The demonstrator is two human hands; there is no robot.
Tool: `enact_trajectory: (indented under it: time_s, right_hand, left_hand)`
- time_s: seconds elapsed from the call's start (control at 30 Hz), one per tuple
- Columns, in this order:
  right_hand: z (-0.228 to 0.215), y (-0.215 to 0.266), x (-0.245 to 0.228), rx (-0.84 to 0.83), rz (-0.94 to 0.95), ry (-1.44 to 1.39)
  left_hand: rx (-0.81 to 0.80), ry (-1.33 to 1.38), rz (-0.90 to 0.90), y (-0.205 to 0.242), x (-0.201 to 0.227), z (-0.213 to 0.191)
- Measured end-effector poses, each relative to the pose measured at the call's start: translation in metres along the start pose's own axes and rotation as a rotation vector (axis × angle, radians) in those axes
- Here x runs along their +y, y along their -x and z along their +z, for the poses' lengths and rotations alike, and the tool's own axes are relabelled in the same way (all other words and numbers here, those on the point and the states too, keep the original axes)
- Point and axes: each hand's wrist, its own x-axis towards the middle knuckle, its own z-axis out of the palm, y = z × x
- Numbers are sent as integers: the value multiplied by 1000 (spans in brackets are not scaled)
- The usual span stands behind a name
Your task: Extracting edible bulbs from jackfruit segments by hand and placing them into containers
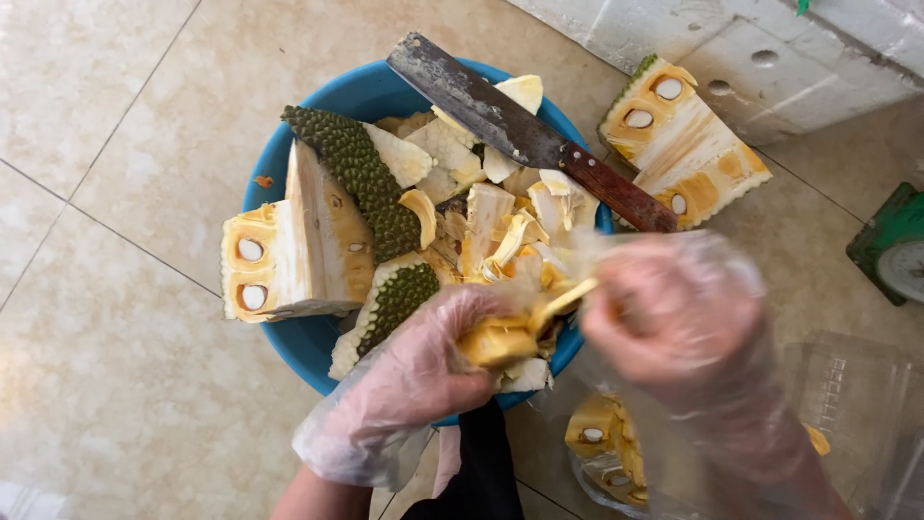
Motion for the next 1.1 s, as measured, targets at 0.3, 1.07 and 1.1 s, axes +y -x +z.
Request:
enact_trajectory:
  time_s: [0.3, 1.07, 1.1]
  right_hand:
    - [87, 45, 29, -220, 371, -55]
    - [76, 31, -32, -163, 42, -114]
    - [78, 41, -29, -161, 77, -168]
  left_hand:
    - [205, 505, 110, 20, -33, -12]
    - [452, 1686, 120, 1, -73, -2]
    - [444, 1821, 110, 0, -73, -3]
